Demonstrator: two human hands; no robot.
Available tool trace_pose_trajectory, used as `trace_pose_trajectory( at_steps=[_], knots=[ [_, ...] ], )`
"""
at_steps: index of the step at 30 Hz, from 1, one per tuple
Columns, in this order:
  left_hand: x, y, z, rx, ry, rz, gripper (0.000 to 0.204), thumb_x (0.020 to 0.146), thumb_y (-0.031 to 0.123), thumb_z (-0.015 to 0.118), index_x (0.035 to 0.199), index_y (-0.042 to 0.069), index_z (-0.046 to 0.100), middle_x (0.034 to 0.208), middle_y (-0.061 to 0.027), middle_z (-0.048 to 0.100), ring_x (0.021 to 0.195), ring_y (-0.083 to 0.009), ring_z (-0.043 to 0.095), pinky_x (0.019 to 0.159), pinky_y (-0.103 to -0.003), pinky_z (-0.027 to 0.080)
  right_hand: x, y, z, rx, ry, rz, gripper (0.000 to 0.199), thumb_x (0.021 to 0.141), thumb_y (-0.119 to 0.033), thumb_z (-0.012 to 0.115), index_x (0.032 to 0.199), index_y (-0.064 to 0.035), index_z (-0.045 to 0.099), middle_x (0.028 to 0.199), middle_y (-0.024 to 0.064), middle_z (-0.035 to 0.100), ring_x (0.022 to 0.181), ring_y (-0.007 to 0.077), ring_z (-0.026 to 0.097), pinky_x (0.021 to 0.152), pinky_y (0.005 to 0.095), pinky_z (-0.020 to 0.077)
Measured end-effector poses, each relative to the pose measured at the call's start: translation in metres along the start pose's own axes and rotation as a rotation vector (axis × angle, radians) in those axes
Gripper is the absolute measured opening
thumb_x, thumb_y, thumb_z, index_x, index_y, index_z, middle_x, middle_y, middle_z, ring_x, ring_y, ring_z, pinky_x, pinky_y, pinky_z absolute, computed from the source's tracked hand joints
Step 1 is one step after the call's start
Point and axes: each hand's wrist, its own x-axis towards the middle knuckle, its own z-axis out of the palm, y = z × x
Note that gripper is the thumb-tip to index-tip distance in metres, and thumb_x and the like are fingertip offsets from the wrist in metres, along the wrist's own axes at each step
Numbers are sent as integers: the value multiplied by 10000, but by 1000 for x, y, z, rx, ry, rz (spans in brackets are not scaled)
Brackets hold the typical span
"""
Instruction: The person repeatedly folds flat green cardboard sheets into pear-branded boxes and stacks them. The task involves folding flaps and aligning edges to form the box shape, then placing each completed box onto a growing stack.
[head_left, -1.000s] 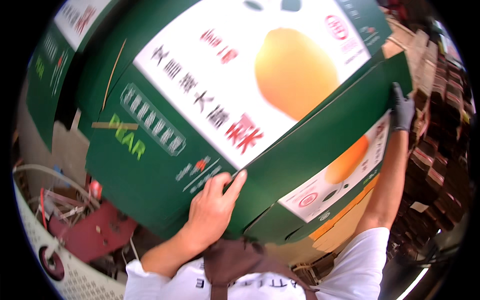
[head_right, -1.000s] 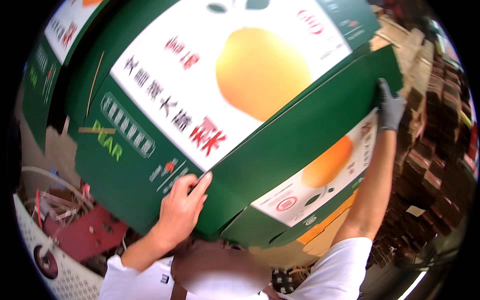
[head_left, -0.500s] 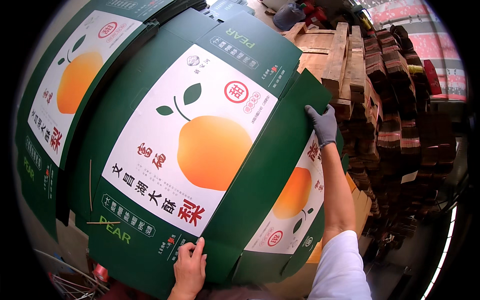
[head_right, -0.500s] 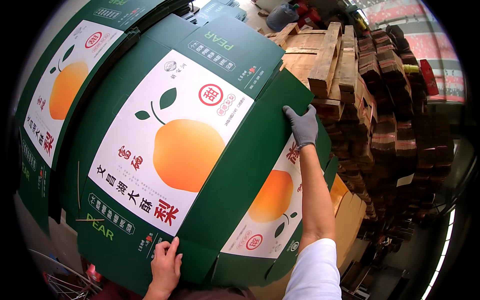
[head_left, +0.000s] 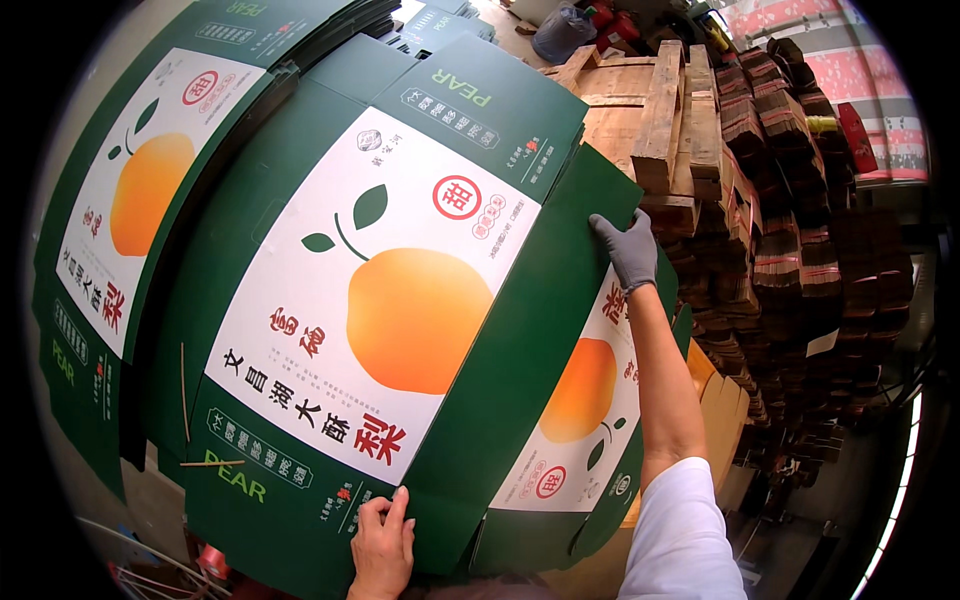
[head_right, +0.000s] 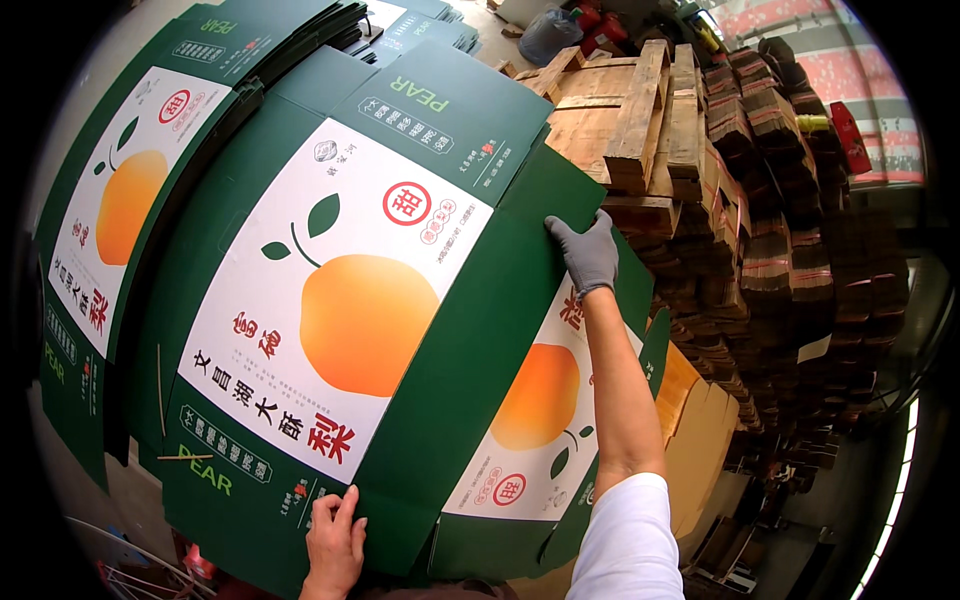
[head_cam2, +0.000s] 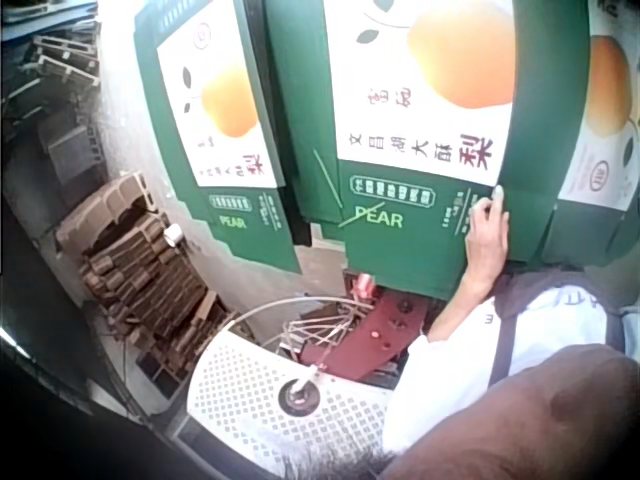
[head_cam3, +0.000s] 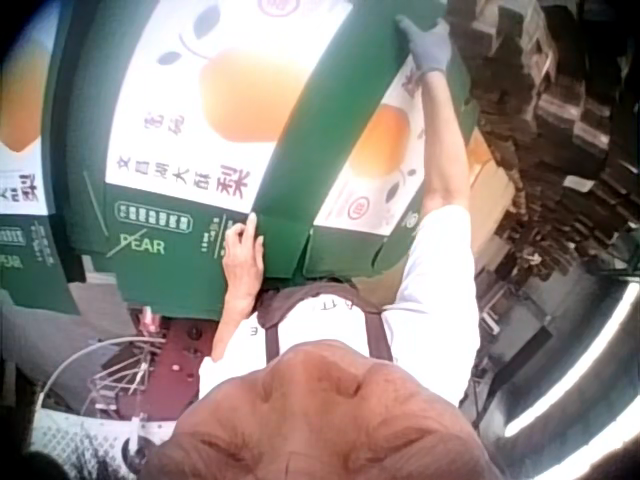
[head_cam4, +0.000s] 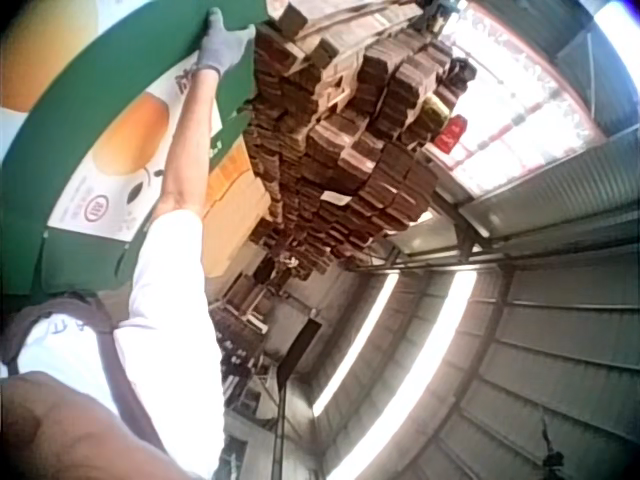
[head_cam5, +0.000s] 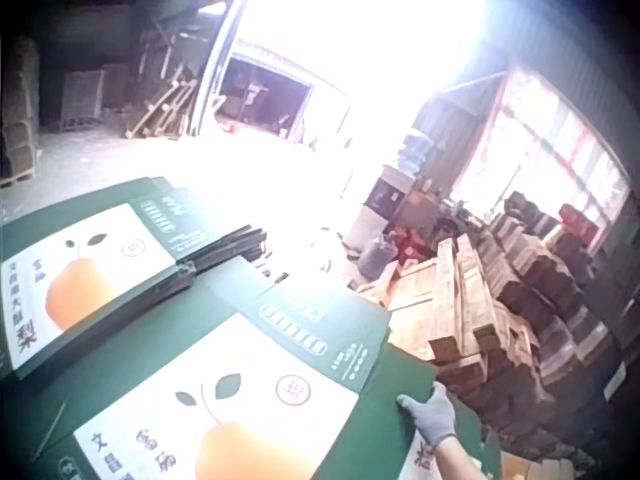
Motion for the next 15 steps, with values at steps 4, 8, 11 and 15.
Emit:
trace_pose_trajectory(
  at_steps=[4,8,11,15],
  knots=[
    [0,-1,1,-6,5,1,547,796,11,706,1321,52,559,1084,-150,513,880,-310,594,694,-385,519,-1,-5,1,-8,2,4,870,703,-478,835,1298,51,485,1165,200,657,1059,277,646,927,349,492],
    [0,0,0,-12,-1,-4,544,795,11,706,1318,51,563,1085,-149,514,880,-309,594,693,-385,519,-2,-7,1,-23,-16,23,882,702,-486,829,1309,48,476,1167,207,657,1063,289,646,933,356,488],
    [0,-1,0,-11,4,5,545,793,10,708,1317,52,564,1087,-148,515,880,-307,594,693,-384,518,-4,-10,1,-66,-19,54,899,696,-491,823,1330,32,459,1177,222,650,1071,312,645,947,367,481],
    [0,1,-1,-14,10,4,551,790,8,709,1319,51,562,1088,-147,515,878,-307,594,698,-384,516,-12,-28,1,-173,-4,110,935,680,-499,797,1393,-43,398,1130,220,659,1061,380,641,915,413,495]
  ],
)
